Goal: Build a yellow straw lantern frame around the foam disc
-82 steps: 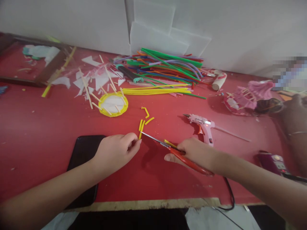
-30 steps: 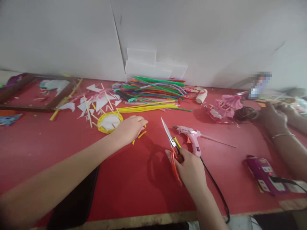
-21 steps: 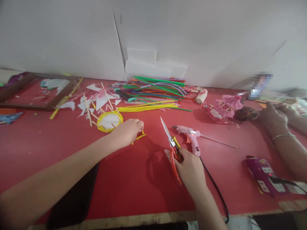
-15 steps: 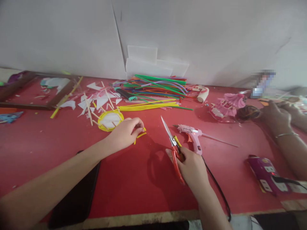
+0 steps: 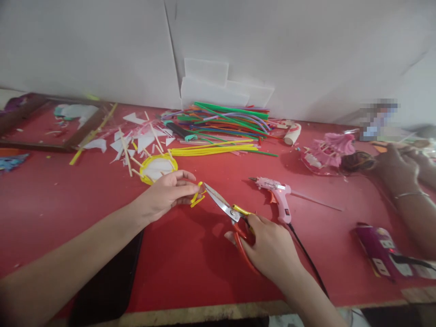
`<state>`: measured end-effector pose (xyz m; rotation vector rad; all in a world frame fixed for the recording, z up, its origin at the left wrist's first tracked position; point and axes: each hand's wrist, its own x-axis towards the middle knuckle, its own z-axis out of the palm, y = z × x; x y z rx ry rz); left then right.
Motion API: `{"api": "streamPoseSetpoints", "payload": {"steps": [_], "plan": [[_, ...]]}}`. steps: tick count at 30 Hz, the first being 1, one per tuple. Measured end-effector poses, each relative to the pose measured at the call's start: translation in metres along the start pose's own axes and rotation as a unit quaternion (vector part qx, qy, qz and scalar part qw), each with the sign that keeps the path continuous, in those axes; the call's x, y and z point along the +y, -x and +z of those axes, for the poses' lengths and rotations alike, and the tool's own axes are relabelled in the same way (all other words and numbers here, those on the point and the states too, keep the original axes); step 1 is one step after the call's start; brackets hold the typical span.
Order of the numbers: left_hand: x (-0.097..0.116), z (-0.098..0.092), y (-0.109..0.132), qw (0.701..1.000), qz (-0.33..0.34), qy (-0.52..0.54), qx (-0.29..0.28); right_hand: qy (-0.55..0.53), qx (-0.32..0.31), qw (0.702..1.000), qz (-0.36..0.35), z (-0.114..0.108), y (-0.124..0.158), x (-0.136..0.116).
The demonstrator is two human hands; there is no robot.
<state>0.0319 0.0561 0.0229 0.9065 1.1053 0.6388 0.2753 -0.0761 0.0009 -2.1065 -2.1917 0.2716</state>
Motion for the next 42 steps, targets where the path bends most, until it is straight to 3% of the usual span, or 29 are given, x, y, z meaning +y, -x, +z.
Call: {"api": "streamPoseSetpoints", "payload": {"steps": [13,23,29,33,42], "plan": [[-0.008,-0.005,0.002,0.999,0.011,0.025,-0.031,0.067,0.019,0.996,-0.048,0.006,-0.006,0.005],[-0.003,-0.006,0.005,0.999,0.031,0.029,-0.024,0.034,-0.037,0.999,-0.009,0.001,-0.013,0.003],[0.005,-0.016,0.009,0.995,0.049,0.080,0.029,-0.019,-0.120,0.993,0.014,-0.031,-0.050,-0.026],[0.011,-0.026,0.013,0.990,0.068,0.108,0.060,-0.019,-0.134,0.991,-0.023,-0.049,-0.088,-0.052],[0.020,-0.039,0.014,0.958,0.136,0.192,0.162,-0.007,-0.134,0.987,-0.090,-0.045,-0.153,-0.088]]}}
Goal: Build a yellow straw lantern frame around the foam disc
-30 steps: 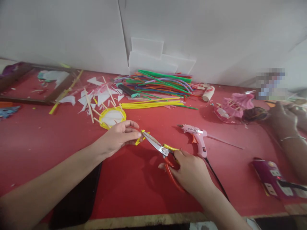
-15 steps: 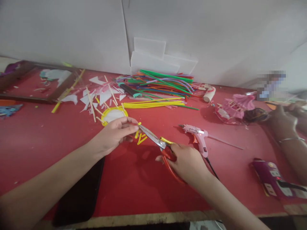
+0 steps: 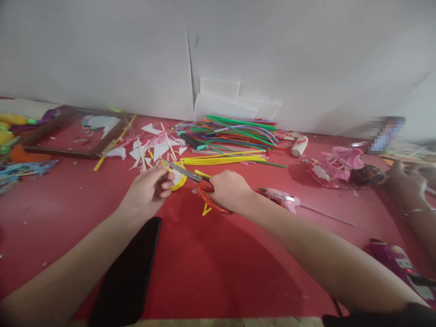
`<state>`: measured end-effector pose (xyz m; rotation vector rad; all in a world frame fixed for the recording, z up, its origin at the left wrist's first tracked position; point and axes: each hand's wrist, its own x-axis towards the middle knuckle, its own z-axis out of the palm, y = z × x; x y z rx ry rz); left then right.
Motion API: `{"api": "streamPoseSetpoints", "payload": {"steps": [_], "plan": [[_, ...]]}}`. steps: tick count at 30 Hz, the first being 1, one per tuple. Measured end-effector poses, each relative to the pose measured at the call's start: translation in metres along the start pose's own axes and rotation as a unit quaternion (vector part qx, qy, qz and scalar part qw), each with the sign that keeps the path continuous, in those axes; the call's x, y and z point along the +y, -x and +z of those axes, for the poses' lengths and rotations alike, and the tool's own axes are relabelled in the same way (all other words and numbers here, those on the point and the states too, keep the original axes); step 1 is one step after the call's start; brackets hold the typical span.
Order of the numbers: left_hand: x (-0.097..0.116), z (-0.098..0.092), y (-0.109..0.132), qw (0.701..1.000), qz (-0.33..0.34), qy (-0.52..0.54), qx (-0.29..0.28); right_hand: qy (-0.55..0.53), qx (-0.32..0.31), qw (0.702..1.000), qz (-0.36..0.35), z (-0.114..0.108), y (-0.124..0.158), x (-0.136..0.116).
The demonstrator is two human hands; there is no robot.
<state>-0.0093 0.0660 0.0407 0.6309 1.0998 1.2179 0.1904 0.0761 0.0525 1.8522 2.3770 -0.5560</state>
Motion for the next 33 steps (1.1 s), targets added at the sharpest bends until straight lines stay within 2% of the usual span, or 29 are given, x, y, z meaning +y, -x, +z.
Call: {"api": "streamPoseSetpoints", "payload": {"steps": [3,7,10,15,21,26,33], "plan": [[0.002,-0.002,0.000,1.000,0.019,0.016,0.011,-0.019,0.015,1.000,-0.002,-0.001,0.001,0.003],[0.004,-0.003,-0.002,0.998,0.057,0.029,0.021,-0.086,0.037,0.995,0.016,0.004,0.019,0.010],[0.003,-0.004,-0.004,0.995,0.087,0.039,0.021,-0.154,0.021,0.987,0.029,0.013,0.035,0.012],[0.000,-0.008,-0.008,0.989,0.144,0.008,0.020,-0.188,0.010,0.982,0.016,0.027,0.047,0.013],[-0.004,-0.019,-0.018,0.971,0.225,-0.058,0.058,-0.203,0.009,0.979,-0.003,0.028,0.044,0.008],[-0.003,-0.027,-0.019,0.941,0.287,-0.164,0.068,-0.217,0.003,0.976,0.007,0.022,0.038,-0.003],[0.001,-0.031,-0.017,0.921,0.300,-0.235,0.079,-0.210,-0.003,0.978,0.017,0.021,0.028,-0.008]]}}
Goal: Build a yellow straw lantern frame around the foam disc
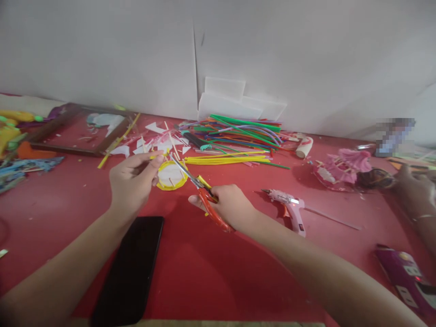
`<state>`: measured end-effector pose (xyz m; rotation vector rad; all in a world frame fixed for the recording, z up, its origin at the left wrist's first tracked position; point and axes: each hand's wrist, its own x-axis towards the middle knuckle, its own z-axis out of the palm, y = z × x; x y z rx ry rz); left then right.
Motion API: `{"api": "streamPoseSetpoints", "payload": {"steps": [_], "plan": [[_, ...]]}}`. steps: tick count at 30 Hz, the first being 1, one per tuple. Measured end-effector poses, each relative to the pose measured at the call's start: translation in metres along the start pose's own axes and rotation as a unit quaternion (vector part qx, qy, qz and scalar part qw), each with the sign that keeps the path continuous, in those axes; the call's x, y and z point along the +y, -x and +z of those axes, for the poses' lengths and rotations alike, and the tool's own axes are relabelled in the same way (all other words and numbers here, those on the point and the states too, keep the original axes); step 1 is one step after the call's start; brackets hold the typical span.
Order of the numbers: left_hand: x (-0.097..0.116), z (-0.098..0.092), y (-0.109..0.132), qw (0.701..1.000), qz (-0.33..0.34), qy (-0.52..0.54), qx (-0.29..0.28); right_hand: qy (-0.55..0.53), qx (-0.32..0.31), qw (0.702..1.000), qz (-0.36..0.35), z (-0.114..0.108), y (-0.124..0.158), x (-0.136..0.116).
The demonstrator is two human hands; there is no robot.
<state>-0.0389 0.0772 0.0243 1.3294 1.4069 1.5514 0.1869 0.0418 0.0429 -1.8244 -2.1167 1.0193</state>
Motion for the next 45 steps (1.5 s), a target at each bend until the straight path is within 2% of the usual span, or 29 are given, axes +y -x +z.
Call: {"api": "streamPoseSetpoints", "payload": {"steps": [6,17,22,26,29,33,35,37,40,42,44,45], "plan": [[0.003,-0.003,-0.003,0.999,0.011,-0.047,0.006,0.022,0.002,1.000,-0.003,-0.005,-0.002,-0.004],[-0.003,-0.004,-0.005,0.981,0.137,-0.135,0.019,0.059,-0.007,0.998,0.014,-0.009,-0.009,-0.003],[-0.002,-0.003,-0.005,0.978,0.136,-0.153,0.026,0.109,-0.015,0.993,0.052,-0.016,-0.010,-0.016],[-0.002,-0.003,-0.005,0.983,0.093,-0.154,0.033,0.129,-0.021,0.990,0.062,-0.017,-0.013,-0.022],[-0.003,-0.003,-0.006,0.985,0.068,-0.151,0.042,0.125,-0.014,0.991,0.038,-0.013,-0.020,-0.017],[-0.003,-0.004,-0.007,0.984,0.075,-0.155,0.048,0.091,0.005,0.996,0.022,-0.008,-0.028,-0.005],[-0.001,-0.005,-0.006,0.979,0.095,-0.173,0.055,0.066,0.026,0.997,0.025,-0.007,-0.028,0.000],[0.002,-0.006,-0.003,0.965,0.159,-0.203,0.055,0.042,0.049,0.997,0.036,-0.009,-0.022,0.006],[0.006,-0.004,0.009,0.915,0.332,-0.228,-0.001,-0.025,0.087,0.994,0.066,-0.013,-0.004,0.016],[0.006,0.002,0.021,0.877,0.414,-0.223,-0.098,-0.100,0.113,0.984,0.091,-0.015,0.013,0.023],[0.004,0.012,0.033,0.842,0.405,-0.259,-0.244,-0.155,0.138,0.971,0.116,-0.015,0.029,0.031],[0.002,0.018,0.039,0.820,0.359,-0.308,-0.322,-0.176,0.149,0.965,0.122,-0.014,0.036,0.035]]}}
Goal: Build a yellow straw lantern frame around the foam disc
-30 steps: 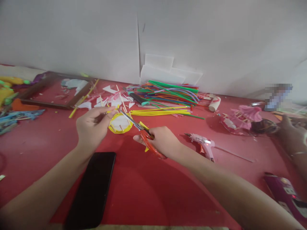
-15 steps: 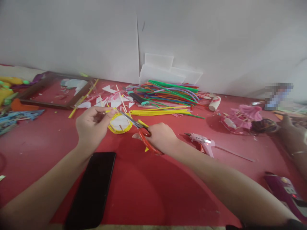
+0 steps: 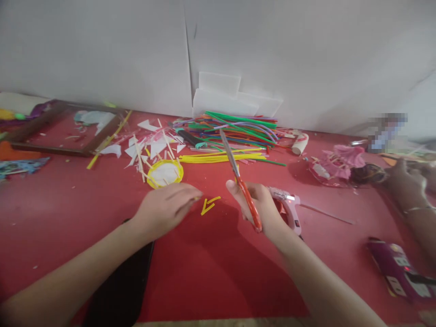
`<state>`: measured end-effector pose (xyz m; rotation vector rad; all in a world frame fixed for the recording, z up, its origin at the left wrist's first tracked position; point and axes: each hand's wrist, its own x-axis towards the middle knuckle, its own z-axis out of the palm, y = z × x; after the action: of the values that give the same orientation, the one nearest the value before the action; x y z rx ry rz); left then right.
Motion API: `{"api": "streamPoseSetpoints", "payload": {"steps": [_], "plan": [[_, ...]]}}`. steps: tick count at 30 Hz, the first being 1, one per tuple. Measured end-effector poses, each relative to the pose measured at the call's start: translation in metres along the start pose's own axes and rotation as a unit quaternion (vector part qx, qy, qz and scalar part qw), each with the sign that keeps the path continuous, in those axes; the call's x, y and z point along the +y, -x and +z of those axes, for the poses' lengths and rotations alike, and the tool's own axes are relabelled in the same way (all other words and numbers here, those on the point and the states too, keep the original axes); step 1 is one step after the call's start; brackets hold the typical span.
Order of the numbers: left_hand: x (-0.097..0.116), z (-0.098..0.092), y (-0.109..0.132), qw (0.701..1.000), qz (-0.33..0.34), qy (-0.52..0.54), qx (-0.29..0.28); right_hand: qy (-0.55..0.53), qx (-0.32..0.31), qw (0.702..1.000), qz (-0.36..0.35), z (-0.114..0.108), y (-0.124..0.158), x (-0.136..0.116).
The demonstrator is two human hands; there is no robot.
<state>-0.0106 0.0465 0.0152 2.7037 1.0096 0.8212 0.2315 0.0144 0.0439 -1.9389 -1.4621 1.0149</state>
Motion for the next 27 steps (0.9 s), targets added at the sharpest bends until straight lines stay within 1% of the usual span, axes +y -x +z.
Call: {"api": "streamPoseSetpoints", "payload": {"steps": [1,2,4,7,11,16,19,22,24,27], "plan": [[0.005,0.007,-0.002,0.992,-0.047,-0.009,-0.117,-0.026,0.010,1.000,0.001,-0.002,0.004,0.005],[0.008,0.013,-0.004,0.986,-0.069,-0.013,-0.155,-0.054,0.016,0.998,-0.002,-0.002,0.008,0.011],[0.012,0.022,-0.009,0.975,-0.108,-0.017,-0.191,-0.110,0.020,0.994,-0.017,-0.001,0.011,0.021],[0.012,0.028,-0.015,0.970,-0.150,-0.001,-0.191,-0.143,0.024,0.989,-0.032,0.002,0.009,0.031],[0.014,0.027,-0.016,0.964,-0.180,0.040,-0.189,-0.144,0.027,0.988,-0.046,0.004,0.009,0.035],[0.025,0.031,-0.012,0.969,-0.156,0.063,-0.183,-0.148,0.027,0.987,-0.058,0.006,0.013,0.038],[0.028,0.034,-0.018,0.974,-0.131,0.053,-0.177,-0.157,0.024,0.986,-0.051,0.009,0.011,0.043],[0.020,0.034,-0.037,0.979,-0.114,0.027,-0.166,-0.177,0.007,0.983,-0.049,0.014,0.005,0.048],[0.010,0.033,-0.055,0.980,-0.123,-0.008,-0.155,-0.184,0.000,0.982,-0.050,0.016,0.002,0.051],[-0.008,0.035,-0.086,0.977,-0.147,-0.062,-0.140,-0.196,0.013,0.979,-0.055,0.017,0.003,0.053]]}}
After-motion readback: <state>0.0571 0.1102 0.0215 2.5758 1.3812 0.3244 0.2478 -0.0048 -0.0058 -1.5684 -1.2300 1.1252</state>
